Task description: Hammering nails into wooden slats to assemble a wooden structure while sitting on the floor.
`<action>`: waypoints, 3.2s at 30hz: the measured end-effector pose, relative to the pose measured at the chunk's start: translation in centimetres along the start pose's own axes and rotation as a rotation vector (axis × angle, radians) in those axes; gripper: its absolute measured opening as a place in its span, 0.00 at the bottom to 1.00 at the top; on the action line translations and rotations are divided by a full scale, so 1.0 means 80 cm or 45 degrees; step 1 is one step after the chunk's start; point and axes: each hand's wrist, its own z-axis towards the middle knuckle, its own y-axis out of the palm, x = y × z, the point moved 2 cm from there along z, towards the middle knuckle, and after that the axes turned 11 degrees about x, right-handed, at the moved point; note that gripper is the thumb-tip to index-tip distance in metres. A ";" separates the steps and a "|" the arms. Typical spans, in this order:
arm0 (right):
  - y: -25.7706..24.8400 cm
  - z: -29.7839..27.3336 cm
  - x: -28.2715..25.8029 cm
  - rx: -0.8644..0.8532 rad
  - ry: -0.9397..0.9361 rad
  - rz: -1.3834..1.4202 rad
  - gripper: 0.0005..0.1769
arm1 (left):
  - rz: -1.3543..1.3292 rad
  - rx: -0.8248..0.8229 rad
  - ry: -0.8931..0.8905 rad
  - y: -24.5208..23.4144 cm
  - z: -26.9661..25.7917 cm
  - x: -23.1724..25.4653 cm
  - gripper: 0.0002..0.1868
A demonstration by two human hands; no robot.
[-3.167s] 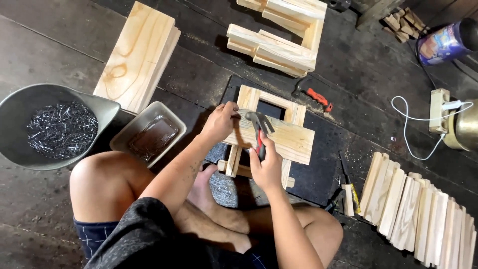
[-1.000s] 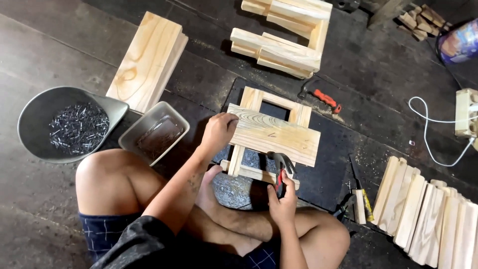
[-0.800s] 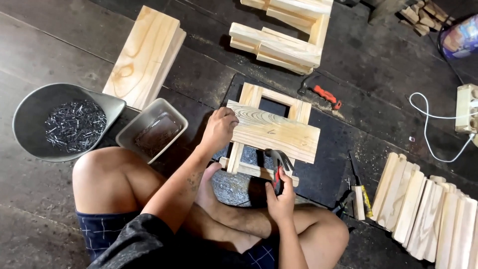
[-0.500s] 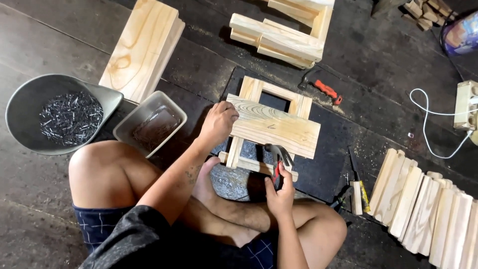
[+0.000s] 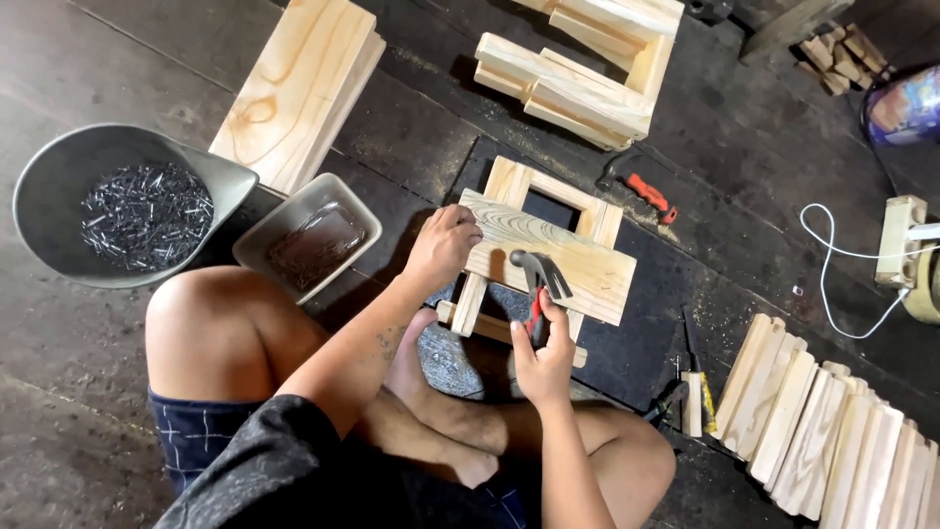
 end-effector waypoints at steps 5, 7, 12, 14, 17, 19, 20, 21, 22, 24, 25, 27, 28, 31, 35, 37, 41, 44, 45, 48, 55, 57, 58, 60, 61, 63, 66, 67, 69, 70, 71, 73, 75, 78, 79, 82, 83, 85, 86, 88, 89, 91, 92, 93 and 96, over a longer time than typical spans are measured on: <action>0.011 0.017 -0.013 -0.068 -0.066 -0.044 0.28 | 0.051 0.077 0.094 0.009 -0.007 -0.001 0.10; 0.022 0.024 -0.019 -0.076 -0.088 -0.050 0.28 | 0.036 0.097 0.100 0.012 -0.007 -0.008 0.10; 0.044 0.034 -0.037 -0.122 -0.153 -0.110 0.28 | 0.061 0.110 0.091 0.001 0.000 0.006 0.09; 0.051 0.038 -0.044 -0.200 -0.125 -0.124 0.27 | 0.081 0.078 0.059 0.005 -0.004 0.004 0.05; 0.047 0.042 -0.068 -0.278 -0.085 -0.175 0.27 | 0.107 0.036 0.021 0.005 -0.005 0.006 0.02; 0.050 0.042 -0.069 -0.283 -0.077 -0.203 0.28 | 0.123 0.031 0.016 0.001 -0.002 0.003 0.02; 0.052 0.037 -0.059 -0.296 -0.063 -0.218 0.26 | 0.129 0.031 0.013 0.001 -0.003 0.004 0.02; 0.053 0.033 -0.050 -0.309 -0.049 -0.233 0.24 | 0.134 0.031 0.010 0.001 -0.003 0.005 0.03; 0.049 0.034 -0.056 -0.297 -0.045 -0.235 0.24 | 0.127 0.027 0.019 -0.002 -0.003 0.010 0.03; 0.048 0.040 -0.072 -0.360 -0.034 -0.248 0.25 | 0.135 0.031 0.023 -0.013 0.004 0.013 0.02; 0.054 0.043 -0.060 -0.348 -0.044 -0.237 0.25 | 0.141 0.038 0.039 -0.008 0.014 0.008 0.02; 0.053 0.028 -0.038 -0.210 -0.084 -0.218 0.21 | 0.109 0.017 0.004 -0.005 0.004 0.010 0.05; 0.050 0.028 -0.048 -0.210 -0.074 -0.216 0.21 | 0.110 0.007 0.004 -0.002 -0.003 0.006 0.05; 0.042 0.044 -0.067 -0.305 -0.049 -0.178 0.24 | 0.121 0.040 0.056 0.006 0.008 -0.003 0.07; -0.003 0.032 -0.067 -0.194 0.052 -0.139 0.24 | -0.114 -0.017 -0.143 -0.042 0.013 0.043 0.03; -0.005 0.044 -0.069 -0.157 0.060 -0.088 0.24 | -0.211 -0.006 -0.237 -0.057 0.038 0.049 0.13; -0.011 0.050 -0.060 -0.159 0.131 -0.064 0.27 | -0.379 0.064 -1.005 -0.034 0.041 0.027 0.20; -0.002 0.055 -0.068 -0.169 0.082 -0.033 0.26 | -0.337 -0.056 -1.184 -0.034 0.035 0.021 0.20; 0.003 0.059 -0.071 -0.161 0.048 -0.013 0.25 | -0.313 -0.147 -1.220 -0.033 0.033 0.022 0.23; 0.025 0.064 -0.071 -0.208 -0.047 -0.022 0.24 | -0.315 -0.159 -1.141 -0.040 0.038 0.036 0.21; 0.033 0.077 -0.093 -0.378 0.064 -0.150 0.22 | -0.204 -0.203 -1.134 -0.040 0.046 0.032 0.19; 0.034 0.058 -0.061 -0.280 0.056 -0.098 0.15 | -0.219 -0.183 -1.131 -0.051 0.052 0.048 0.19; 0.037 0.061 -0.066 -0.271 0.048 -0.094 0.15 | -0.221 -0.178 -1.120 -0.051 0.052 0.048 0.19; 0.045 0.069 -0.077 -0.397 0.078 -0.126 0.20 | -0.235 -0.209 -1.124 -0.049 0.055 0.048 0.20; 0.043 0.072 -0.071 -0.383 0.070 -0.125 0.20 | -0.240 -0.207 -1.108 -0.041 0.061 0.043 0.20; 0.030 0.059 -0.064 -0.118 -0.126 -0.135 0.20 | -0.218 -0.194 -1.124 -0.040 0.046 0.039 0.20; 0.062 0.016 0.025 0.012 -0.171 -0.139 0.17 | -0.239 -0.182 -1.118 -0.044 0.045 0.036 0.20; 0.063 0.028 0.001 0.026 -0.184 -0.129 0.17 | -0.239 -0.173 -1.099 -0.045 0.053 0.036 0.20; 0.058 0.037 -0.045 -0.139 -0.109 -0.031 0.18 | -0.247 -0.191 -1.141 -0.047 0.051 0.044 0.20; 0.058 0.033 -0.037 -0.140 -0.114 -0.024 0.18 | -0.242 -0.184 -1.138 -0.048 0.057 0.043 0.20; 0.056 0.029 -0.028 -0.014 -0.129 -0.022 0.19 | -0.233 -0.180 -1.118 -0.048 0.062 0.042 0.20; 0.044 0.016 -0.031 0.084 -0.112 -0.043 0.20 | -0.222 -0.202 -1.139 -0.049 0.043 0.049 0.20; 0.058 0.036 -0.052 -0.173 -0.058 -0.111 0.17 | -0.236 -0.182 -1.133 -0.043 0.046 0.039 0.21; 0.051 0.039 -0.037 -0.171 -0.061 -0.220 0.20 | -0.229 -0.206 -1.156 -0.048 0.051 0.048 0.21; 0.049 0.040 -0.037 -0.168 -0.068 -0.216 0.20 | -0.229 -0.200 -1.150 -0.047 0.055 0.044 0.21; 0.042 0.038 -0.039 -0.008 -0.097 0.000 0.10 | -0.224 -0.224 -1.148 -0.047 0.054 0.047 0.21; 0.054 0.042 -0.037 -0.196 0.036 -0.144 0.15 | -0.216 -0.233 -1.160 -0.045 0.056 0.049 0.21; 0.056 0.036 -0.032 -0.380 0.174 -0.288 0.20 | -0.207 -0.246 -1.170 -0.046 0.051 0.057 0.22; 0.052 0.037 -0.033 -0.244 0.046 -0.215 0.18 | -0.212 -0.227 -1.153 -0.047 0.052 0.054 0.21; 0.041 0.042 -0.047 -0.117 -0.065 -0.148 0.17 | -0.214 -0.220 -1.151 -0.048 0.053 0.051 0.20; 0.031 0.045 -0.064 -0.052 -0.141 -0.095 0.19 | -0.208 -0.205 -1.126 -0.049 0.053 0.051 0.20; 0.015 0.055 -0.083 0.018 -0.223 -0.050 0.20 | -0.213 -0.189 -1.099 -0.046 0.049 0.054 0.19; 0.015 0.062 -0.087 -0.040 -0.201 -0.035 0.20 | -0.203 -0.184 -1.096 -0.045 0.049 0.052 0.19; 0.015 0.069 -0.091 -0.098 -0.180 -0.020 0.21 | -0.193 -0.179 -1.093 -0.044 0.049 0.050 0.19; 0.034 0.068 -0.091 -0.137 -0.183 -0.040 0.21 | -0.214 -0.154 -1.116 -0.043 0.043 0.048 0.20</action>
